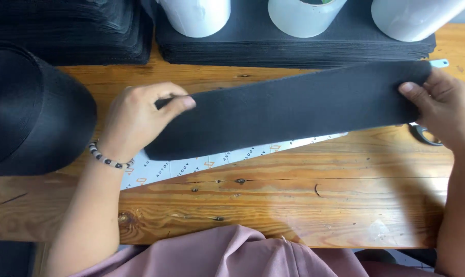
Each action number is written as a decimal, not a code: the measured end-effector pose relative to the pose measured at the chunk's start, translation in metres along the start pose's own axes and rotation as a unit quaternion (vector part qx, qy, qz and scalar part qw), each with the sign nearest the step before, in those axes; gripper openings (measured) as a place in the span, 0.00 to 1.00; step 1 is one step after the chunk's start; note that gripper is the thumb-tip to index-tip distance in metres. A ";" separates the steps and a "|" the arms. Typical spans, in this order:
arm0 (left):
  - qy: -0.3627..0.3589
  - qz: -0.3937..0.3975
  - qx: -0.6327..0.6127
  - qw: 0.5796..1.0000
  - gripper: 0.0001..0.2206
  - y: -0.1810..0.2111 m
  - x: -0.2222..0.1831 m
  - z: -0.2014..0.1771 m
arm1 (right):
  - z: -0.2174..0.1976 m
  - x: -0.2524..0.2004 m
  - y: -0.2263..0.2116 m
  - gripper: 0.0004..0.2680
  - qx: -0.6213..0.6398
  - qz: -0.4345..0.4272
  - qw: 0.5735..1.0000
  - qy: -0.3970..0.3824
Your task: Measuring, cutting, and adhering black material strips onto a white backing template using scissors and a squeegee
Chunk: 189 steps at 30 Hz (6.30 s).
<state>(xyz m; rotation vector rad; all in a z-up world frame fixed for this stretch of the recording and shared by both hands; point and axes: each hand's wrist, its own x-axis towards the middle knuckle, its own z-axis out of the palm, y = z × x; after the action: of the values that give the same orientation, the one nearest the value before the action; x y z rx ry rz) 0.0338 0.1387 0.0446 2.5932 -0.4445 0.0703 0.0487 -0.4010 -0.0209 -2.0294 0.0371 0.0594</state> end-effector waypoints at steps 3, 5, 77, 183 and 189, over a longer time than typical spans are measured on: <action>0.029 0.025 0.007 0.999 0.13 -0.014 -0.004 0.008 | 0.010 -0.009 -0.025 0.05 -0.090 0.045 0.994 -0.030; 0.005 0.005 0.017 1.000 0.14 -0.019 -0.006 0.007 | 0.015 -0.010 -0.031 0.06 -0.108 0.069 0.990 -0.058; -0.075 0.294 0.036 0.952 0.25 0.009 -0.005 0.069 | 0.055 -0.012 -0.054 0.06 -0.129 0.144 0.975 -0.109; 0.032 0.261 0.066 0.963 0.32 0.000 0.009 0.065 | 0.081 -0.006 -0.060 0.24 -0.324 -0.129 0.937 -0.032; 0.043 0.296 0.072 0.952 0.28 0.020 0.011 0.054 | 0.058 -0.005 -0.036 0.17 0.033 -0.021 0.998 -0.043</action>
<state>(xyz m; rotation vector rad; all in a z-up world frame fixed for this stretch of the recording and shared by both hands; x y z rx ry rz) 0.0358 0.0922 0.0083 2.4880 -1.2059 0.4312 0.0439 -0.3333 -0.0143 -1.9587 -0.0578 0.1168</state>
